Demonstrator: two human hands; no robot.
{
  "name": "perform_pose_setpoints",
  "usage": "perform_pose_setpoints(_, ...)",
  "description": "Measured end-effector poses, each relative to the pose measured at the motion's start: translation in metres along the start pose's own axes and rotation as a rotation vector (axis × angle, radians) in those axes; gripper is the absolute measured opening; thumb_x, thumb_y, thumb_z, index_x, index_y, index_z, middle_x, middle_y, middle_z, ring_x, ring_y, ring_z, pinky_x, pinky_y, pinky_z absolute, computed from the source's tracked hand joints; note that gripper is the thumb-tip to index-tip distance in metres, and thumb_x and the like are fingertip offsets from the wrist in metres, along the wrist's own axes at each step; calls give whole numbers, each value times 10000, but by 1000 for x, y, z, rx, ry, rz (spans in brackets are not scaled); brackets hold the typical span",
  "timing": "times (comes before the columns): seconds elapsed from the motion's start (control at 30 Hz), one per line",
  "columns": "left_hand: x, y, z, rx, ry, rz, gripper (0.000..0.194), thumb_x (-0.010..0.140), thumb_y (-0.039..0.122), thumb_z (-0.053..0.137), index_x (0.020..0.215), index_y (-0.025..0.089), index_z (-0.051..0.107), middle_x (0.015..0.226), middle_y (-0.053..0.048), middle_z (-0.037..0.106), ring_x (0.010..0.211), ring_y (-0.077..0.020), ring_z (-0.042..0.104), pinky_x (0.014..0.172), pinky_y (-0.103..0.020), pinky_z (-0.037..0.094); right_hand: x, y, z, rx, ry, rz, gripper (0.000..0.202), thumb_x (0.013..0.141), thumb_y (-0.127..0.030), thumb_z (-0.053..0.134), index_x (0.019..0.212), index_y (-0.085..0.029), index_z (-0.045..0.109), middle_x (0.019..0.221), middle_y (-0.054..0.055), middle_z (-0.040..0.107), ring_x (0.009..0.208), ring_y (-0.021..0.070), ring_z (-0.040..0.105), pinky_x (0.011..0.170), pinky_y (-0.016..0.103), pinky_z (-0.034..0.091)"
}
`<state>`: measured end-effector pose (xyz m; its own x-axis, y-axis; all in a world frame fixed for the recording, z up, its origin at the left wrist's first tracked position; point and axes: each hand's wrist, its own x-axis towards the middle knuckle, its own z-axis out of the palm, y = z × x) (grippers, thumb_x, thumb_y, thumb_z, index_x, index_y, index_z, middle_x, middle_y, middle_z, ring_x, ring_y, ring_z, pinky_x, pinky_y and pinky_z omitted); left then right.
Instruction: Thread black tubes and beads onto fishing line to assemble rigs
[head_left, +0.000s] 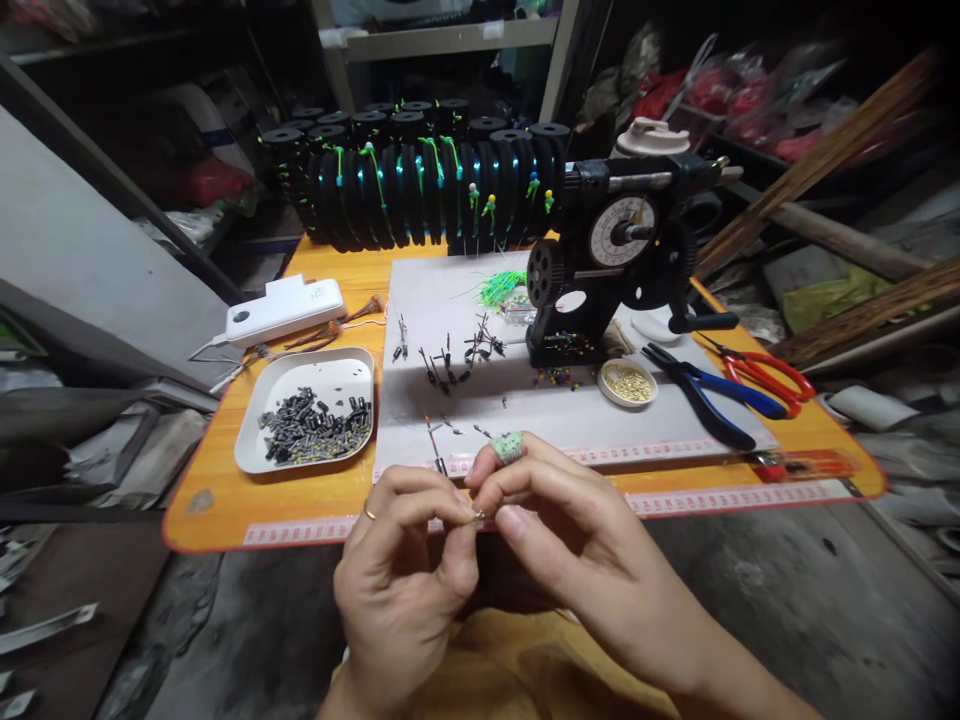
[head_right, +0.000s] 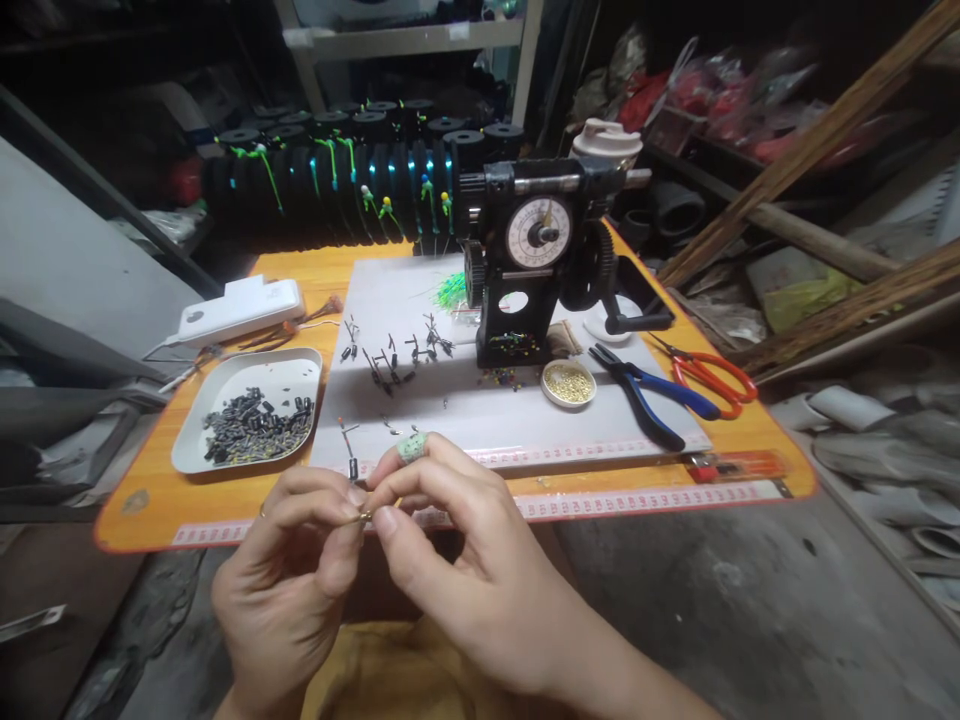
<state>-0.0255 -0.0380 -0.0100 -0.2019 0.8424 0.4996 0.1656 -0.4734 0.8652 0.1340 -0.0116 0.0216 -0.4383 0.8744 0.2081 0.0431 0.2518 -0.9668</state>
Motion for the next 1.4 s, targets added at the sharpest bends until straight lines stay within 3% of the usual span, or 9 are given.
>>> perform_pose_setpoints(0.3, 1, -3, -1, 4, -42, 2, 168, 856, 47, 686, 870, 214, 676, 822, 13, 613, 785, -104, 608, 725, -160, 532, 1, 2, 2, 31, 3, 71, 123, 961, -154, 568, 907, -213, 662, 986, 24, 596, 878, 120, 610, 740, 195, 532)
perform_pose_setpoints(0.47, -2, -5, -1, -54, -78, -41, 166, 870, 61, 680, 902, 224, 685, 893, 8, 608, 859, -97, 612, 793, -145, 546, 5, -1, 0, -58, -35, 75, 124, 941, -148, 578, 880, -215, 662, 881, -4, 517, 754, 102, 564, 618, 185, 484)
perform_pose_setpoints(0.6, -6, -6, -1, -71, -94, -62, 211, 860, 28, 672, 920, 229, 690, 980, -9, 663, 939, -117, 646, 852, -190, 562, 5, 2, -2, -198, -33, -1, 122, 931, -124, 596, 851, -209, 629, 861, -10, 523, 808, 113, 572, 701, 204, 498)
perform_pose_setpoints(0.73, -8, -2, 3, -137, -34, -61, 250, 837, -15, 673, 926, 217, 692, 889, 6, 687, 820, -103, 665, 728, -161, 568, 1, 9, -1, -284, 39, -84, 107, 911, -125, 654, 868, -196, 587, 900, 7, 582, 877, 126, 601, 740, 207, 518)
perform_pose_setpoints(0.9, -7, 0, 5, -365, -13, -276, 176, 857, 51, 711, 862, 226, 721, 838, 24, 685, 788, -77, 678, 731, -128, 576, -1, 11, -4, -297, 103, -330, 249, 911, -65, 663, 1142, -153, 690, 929, 37, 678, 815, 101, 644, 722, 167, 548)
perform_pose_setpoints(1.0, -5, 0, 3, -501, -73, -380, 166, 878, 86, 713, 883, 247, 747, 864, 32, 698, 708, -48, 671, 682, -104, 574, 0, 11, -7, -311, 89, -425, 200, 916, -30, 650, 1076, -109, 741, 973, 83, 719, 872, 109, 704, 799, 158, 565)
perform_pose_setpoints(1.1, -2, 0, 3, -523, -96, -378, 156, 882, 91, 712, 881, 238, 763, 816, 32, 679, 676, -47, 666, 673, -109, 576, -1, 11, -7, -414, 121, -491, 195, 905, 5, 639, 1041, -94, 738, 940, 97, 739, 880, 135, 711, 812, 188, 568)
perform_pose_setpoints(1.23, 2, -1, 4, -482, -97, -347, 177, 858, 50, 718, 881, 220, 763, 814, 19, 670, 716, -60, 666, 698, -119, 574, -1, 16, -7, -516, 144, -509, 144, 925, -14, 609, 1002, -95, 701, 833, 96, 711, 790, 162, 678, 695, 245, 554)
perform_pose_setpoints(1.4, 5, -5, 3, -480, -125, -363, 195, 866, 39, 698, 892, 225, 754, 820, 18, 674, 707, -59, 670, 706, -129, 576, 1, 26, -14, -392, 75, -394, 163, 940, -31, 601, 1034, -143, 674, 829, 56, 679, 715, 124, 635, 638, 223, 523)
